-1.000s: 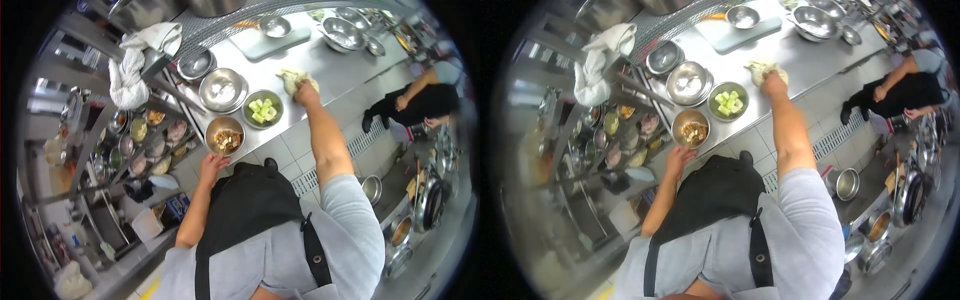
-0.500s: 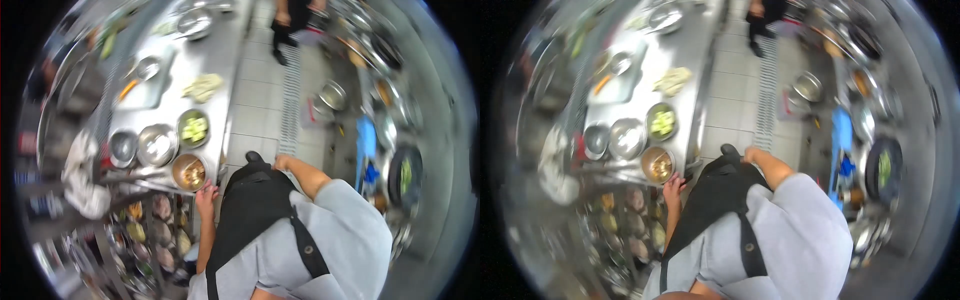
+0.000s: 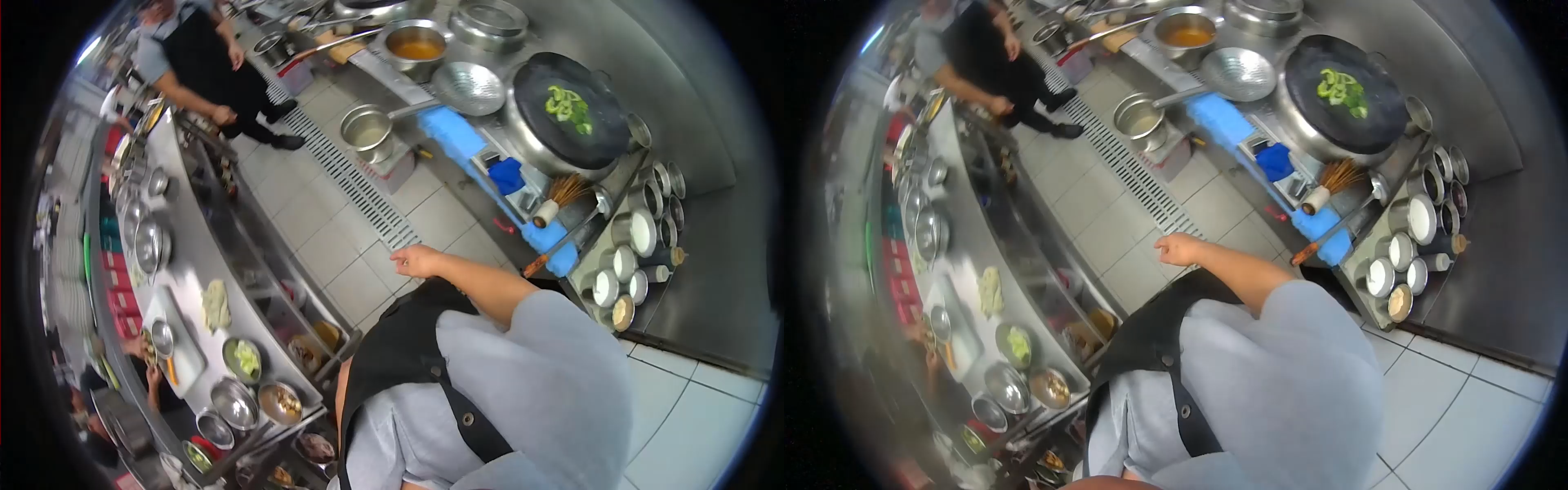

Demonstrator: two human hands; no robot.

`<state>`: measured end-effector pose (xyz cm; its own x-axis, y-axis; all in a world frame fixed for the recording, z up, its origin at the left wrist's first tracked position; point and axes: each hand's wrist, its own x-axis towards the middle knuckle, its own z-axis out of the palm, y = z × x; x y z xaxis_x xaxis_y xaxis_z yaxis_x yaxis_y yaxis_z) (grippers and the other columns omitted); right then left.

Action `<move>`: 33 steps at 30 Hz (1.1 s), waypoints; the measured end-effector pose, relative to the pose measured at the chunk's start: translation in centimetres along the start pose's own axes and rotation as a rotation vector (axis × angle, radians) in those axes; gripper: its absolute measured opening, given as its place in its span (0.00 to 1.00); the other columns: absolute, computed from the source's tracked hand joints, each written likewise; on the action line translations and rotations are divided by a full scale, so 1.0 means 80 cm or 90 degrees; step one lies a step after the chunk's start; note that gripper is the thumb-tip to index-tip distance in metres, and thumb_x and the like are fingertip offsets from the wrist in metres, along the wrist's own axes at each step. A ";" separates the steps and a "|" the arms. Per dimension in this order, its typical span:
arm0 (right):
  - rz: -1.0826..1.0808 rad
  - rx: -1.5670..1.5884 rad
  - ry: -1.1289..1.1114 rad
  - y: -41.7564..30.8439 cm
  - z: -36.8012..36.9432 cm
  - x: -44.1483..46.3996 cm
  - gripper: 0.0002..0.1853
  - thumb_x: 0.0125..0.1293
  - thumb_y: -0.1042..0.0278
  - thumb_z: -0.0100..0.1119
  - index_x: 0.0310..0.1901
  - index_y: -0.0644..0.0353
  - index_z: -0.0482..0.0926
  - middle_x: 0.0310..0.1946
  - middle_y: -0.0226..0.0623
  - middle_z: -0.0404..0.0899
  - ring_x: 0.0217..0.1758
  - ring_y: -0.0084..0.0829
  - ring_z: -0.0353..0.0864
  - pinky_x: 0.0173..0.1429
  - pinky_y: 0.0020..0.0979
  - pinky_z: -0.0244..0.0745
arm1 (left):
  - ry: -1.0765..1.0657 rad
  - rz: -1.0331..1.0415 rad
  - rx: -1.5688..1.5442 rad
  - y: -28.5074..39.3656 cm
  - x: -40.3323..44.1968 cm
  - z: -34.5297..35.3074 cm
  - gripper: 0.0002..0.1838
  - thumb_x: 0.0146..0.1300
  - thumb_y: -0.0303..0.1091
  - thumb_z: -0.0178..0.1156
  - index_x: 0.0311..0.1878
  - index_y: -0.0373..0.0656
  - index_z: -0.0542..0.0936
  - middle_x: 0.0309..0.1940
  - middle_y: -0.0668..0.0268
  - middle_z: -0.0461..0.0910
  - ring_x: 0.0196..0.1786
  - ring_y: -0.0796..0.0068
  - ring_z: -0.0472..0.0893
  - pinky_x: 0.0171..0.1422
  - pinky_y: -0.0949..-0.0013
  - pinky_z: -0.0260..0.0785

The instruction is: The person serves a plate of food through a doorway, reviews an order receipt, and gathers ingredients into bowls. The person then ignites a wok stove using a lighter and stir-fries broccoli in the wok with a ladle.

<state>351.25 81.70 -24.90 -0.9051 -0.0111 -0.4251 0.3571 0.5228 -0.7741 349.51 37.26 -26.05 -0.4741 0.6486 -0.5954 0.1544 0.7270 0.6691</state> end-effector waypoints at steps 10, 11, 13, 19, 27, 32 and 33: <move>0.220 0.300 0.753 0.199 -0.148 -0.273 0.14 0.70 0.66 0.67 0.54 0.59 0.81 0.32 0.29 0.83 0.34 0.20 0.80 0.40 0.25 0.76 | -0.223 0.250 0.258 0.183 0.213 -0.019 0.17 0.71 0.42 0.60 0.54 0.40 0.82 0.46 0.49 0.85 0.47 0.47 0.84 0.56 0.54 0.77; 0.285 0.264 0.754 0.210 -0.136 -0.298 0.13 0.70 0.67 0.67 0.53 0.60 0.81 0.31 0.28 0.82 0.33 0.19 0.79 0.38 0.24 0.75 | -0.230 0.284 0.274 0.200 0.236 -0.017 0.17 0.71 0.42 0.60 0.54 0.40 0.82 0.45 0.48 0.85 0.47 0.46 0.84 0.56 0.54 0.77; 0.345 0.242 0.749 0.224 -0.103 -0.323 0.12 0.70 0.69 0.67 0.52 0.61 0.80 0.30 0.27 0.79 0.32 0.19 0.76 0.37 0.24 0.73 | -0.226 0.307 0.267 0.225 0.274 -0.004 0.17 0.70 0.42 0.60 0.54 0.40 0.82 0.45 0.48 0.85 0.47 0.45 0.84 0.56 0.53 0.77; 0.193 0.481 0.483 0.162 -0.107 -0.264 0.15 0.70 0.69 0.68 0.55 0.61 0.80 0.31 0.24 0.79 0.29 0.17 0.75 0.34 0.22 0.72 | -0.232 0.162 0.076 0.262 0.343 0.041 0.23 0.62 0.52 0.65 0.46 0.41 0.85 0.40 0.48 0.86 0.45 0.51 0.86 0.54 0.53 0.77; 0.098 0.365 0.211 0.193 -0.153 -0.148 0.17 0.71 0.72 0.66 0.59 0.62 0.79 0.33 0.26 0.80 0.32 0.16 0.76 0.35 0.20 0.72 | 0.119 -0.068 -0.051 0.240 0.284 0.000 0.22 0.64 0.53 0.66 0.46 0.41 0.86 0.43 0.51 0.88 0.49 0.51 0.85 0.56 0.56 0.76; 0.097 0.261 0.073 0.135 -0.224 -0.039 0.18 0.71 0.71 0.65 0.60 0.64 0.77 0.33 0.28 0.80 0.31 0.19 0.76 0.35 0.23 0.73 | 0.578 -0.129 -0.392 0.178 0.191 -0.046 0.13 0.69 0.41 0.66 0.47 0.42 0.83 0.36 0.65 0.86 0.42 0.76 0.86 0.47 0.68 0.76; 0.064 0.256 0.064 0.119 -0.231 -0.011 0.18 0.71 0.72 0.65 0.60 0.64 0.77 0.33 0.28 0.80 0.30 0.19 0.76 0.34 0.23 0.73 | 0.668 -0.123 -0.466 0.160 0.177 -0.055 0.12 0.70 0.41 0.65 0.48 0.43 0.82 0.37 0.66 0.85 0.42 0.76 0.86 0.46 0.69 0.76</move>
<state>351.14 102.43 -23.22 -0.8722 0.1165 -0.4750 0.4880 0.1421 -0.8612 340.95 54.77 -23.96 -0.9366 -0.1807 -0.3003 -0.3417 0.2803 0.8970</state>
